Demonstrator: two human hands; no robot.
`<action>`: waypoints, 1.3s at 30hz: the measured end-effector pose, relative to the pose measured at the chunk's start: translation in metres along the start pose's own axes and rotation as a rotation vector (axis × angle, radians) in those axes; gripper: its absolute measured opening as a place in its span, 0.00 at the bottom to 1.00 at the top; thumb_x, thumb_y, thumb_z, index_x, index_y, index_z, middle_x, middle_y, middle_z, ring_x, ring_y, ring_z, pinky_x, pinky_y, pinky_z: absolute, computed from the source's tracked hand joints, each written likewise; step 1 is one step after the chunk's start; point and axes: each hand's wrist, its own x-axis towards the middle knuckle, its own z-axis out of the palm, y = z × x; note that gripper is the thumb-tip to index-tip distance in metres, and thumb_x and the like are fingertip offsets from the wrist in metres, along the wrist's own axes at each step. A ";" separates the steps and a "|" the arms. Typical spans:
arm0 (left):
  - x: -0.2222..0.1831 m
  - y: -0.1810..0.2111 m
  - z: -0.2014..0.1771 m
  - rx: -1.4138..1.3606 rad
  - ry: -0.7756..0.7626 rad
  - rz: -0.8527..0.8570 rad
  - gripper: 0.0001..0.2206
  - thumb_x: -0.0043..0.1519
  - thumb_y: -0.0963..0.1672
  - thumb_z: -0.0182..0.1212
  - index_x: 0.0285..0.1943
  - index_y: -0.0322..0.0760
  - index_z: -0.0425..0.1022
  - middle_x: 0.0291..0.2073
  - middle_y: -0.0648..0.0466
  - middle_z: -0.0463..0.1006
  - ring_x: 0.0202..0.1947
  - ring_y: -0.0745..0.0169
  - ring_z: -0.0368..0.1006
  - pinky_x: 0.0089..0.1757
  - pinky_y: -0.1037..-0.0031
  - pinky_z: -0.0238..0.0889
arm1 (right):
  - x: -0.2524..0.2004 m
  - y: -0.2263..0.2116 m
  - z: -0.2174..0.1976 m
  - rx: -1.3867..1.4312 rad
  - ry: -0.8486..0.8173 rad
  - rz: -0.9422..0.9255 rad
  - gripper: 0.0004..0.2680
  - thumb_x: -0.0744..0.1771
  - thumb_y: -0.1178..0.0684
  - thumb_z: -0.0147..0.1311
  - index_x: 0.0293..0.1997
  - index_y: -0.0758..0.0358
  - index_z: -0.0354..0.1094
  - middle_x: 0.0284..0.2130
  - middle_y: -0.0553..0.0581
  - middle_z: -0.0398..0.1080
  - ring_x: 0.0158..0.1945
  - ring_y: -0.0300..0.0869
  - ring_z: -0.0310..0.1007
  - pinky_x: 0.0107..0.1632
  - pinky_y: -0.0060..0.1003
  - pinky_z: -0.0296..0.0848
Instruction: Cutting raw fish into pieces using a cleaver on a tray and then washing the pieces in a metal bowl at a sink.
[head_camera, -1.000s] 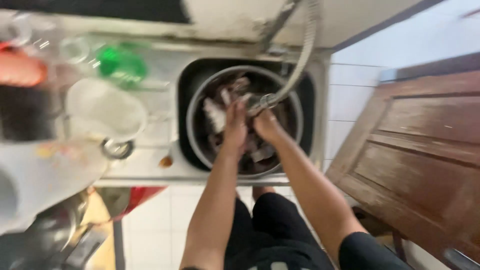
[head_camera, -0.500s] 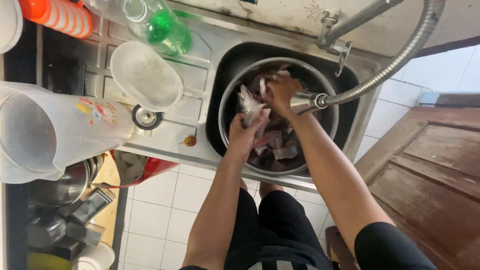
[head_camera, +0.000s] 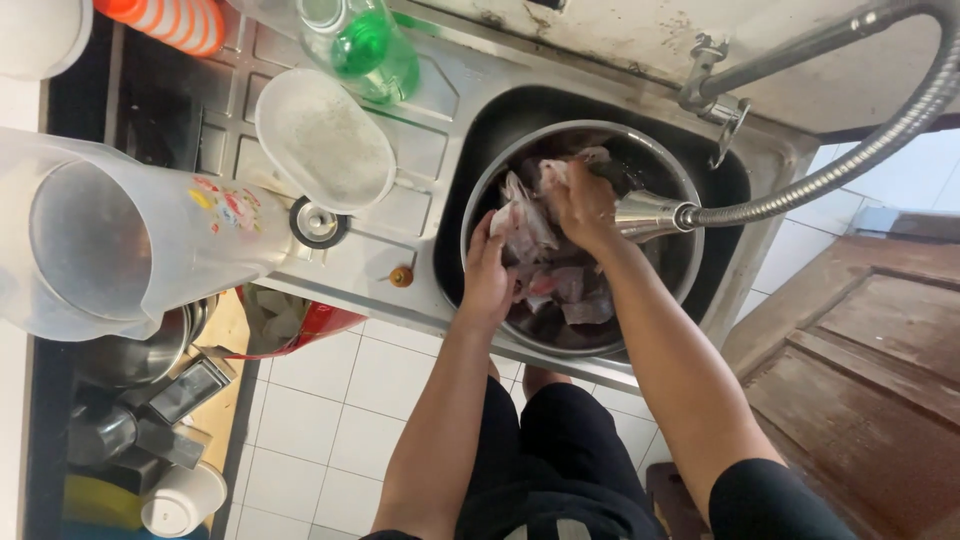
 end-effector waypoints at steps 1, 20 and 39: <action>0.002 -0.005 0.002 -0.025 -0.011 0.034 0.27 0.65 0.47 0.56 0.74 0.42 0.58 0.68 0.38 0.59 0.70 0.40 0.51 0.61 0.29 0.39 | -0.001 0.014 0.009 0.402 0.082 0.059 0.10 0.70 0.44 0.50 0.50 0.58 0.61 0.35 0.67 0.73 0.42 0.60 0.78 0.41 0.53 0.76; 0.038 -0.079 0.067 -0.036 -0.127 0.036 0.20 0.67 0.48 0.62 0.67 0.43 0.71 0.48 0.47 0.78 0.48 0.57 0.73 0.49 0.61 0.70 | -0.107 -0.011 -0.047 0.355 0.521 0.259 0.06 0.66 0.52 0.65 0.38 0.63 0.76 0.29 0.58 0.77 0.38 0.53 0.80 0.40 0.46 0.76; 0.020 -0.029 -0.028 -0.267 -0.243 -0.037 0.17 0.54 0.45 0.61 0.54 0.50 0.71 0.39 0.47 0.74 0.29 0.47 0.70 0.24 0.67 0.65 | 0.060 -0.021 0.056 -0.084 -0.029 0.187 0.09 0.65 0.53 0.50 0.28 0.58 0.78 0.23 0.61 0.76 0.34 0.55 0.82 0.29 0.49 0.79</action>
